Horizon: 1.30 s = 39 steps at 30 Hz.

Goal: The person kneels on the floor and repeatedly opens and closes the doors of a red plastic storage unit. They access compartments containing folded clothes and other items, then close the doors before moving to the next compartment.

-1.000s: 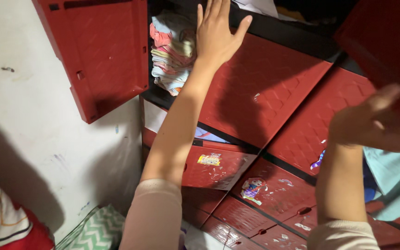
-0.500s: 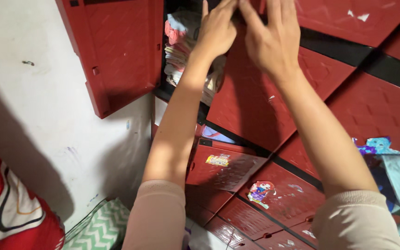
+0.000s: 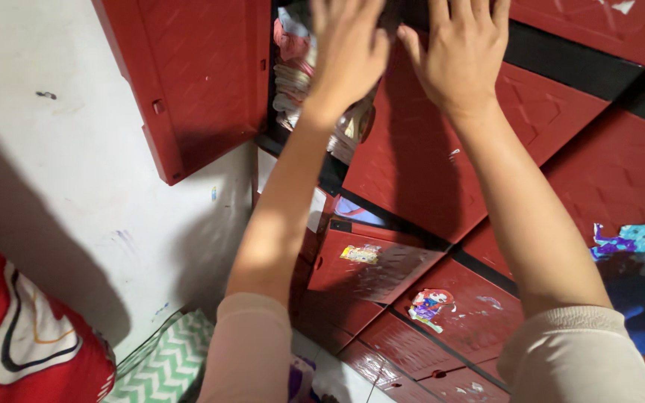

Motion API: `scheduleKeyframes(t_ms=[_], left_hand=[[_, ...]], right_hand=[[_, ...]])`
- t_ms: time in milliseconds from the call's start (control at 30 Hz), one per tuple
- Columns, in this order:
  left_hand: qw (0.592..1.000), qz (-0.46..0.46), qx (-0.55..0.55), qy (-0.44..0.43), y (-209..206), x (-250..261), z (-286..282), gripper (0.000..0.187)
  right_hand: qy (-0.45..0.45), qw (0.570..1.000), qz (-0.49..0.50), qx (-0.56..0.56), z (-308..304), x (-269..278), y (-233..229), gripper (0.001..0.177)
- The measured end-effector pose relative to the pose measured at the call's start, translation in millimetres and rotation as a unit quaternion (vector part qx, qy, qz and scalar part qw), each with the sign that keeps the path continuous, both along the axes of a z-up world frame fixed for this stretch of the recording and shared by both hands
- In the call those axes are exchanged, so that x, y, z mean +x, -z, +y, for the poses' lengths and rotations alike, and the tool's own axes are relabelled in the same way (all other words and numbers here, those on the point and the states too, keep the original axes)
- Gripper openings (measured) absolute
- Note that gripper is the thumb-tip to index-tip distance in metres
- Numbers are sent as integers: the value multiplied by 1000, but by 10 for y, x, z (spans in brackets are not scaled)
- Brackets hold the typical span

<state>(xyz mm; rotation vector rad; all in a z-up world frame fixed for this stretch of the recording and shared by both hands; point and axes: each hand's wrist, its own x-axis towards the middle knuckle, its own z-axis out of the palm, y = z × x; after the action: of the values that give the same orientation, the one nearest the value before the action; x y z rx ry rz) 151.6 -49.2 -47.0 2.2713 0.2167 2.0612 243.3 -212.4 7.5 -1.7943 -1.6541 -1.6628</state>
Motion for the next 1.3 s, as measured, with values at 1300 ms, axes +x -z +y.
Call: scheduleKeyframes(t_ms=[1300], left_hand=[[976, 69, -204, 15, 2000, -388, -332, 95]], right_hand=[[4, 996, 93, -14, 134, -24, 1309, 72]])
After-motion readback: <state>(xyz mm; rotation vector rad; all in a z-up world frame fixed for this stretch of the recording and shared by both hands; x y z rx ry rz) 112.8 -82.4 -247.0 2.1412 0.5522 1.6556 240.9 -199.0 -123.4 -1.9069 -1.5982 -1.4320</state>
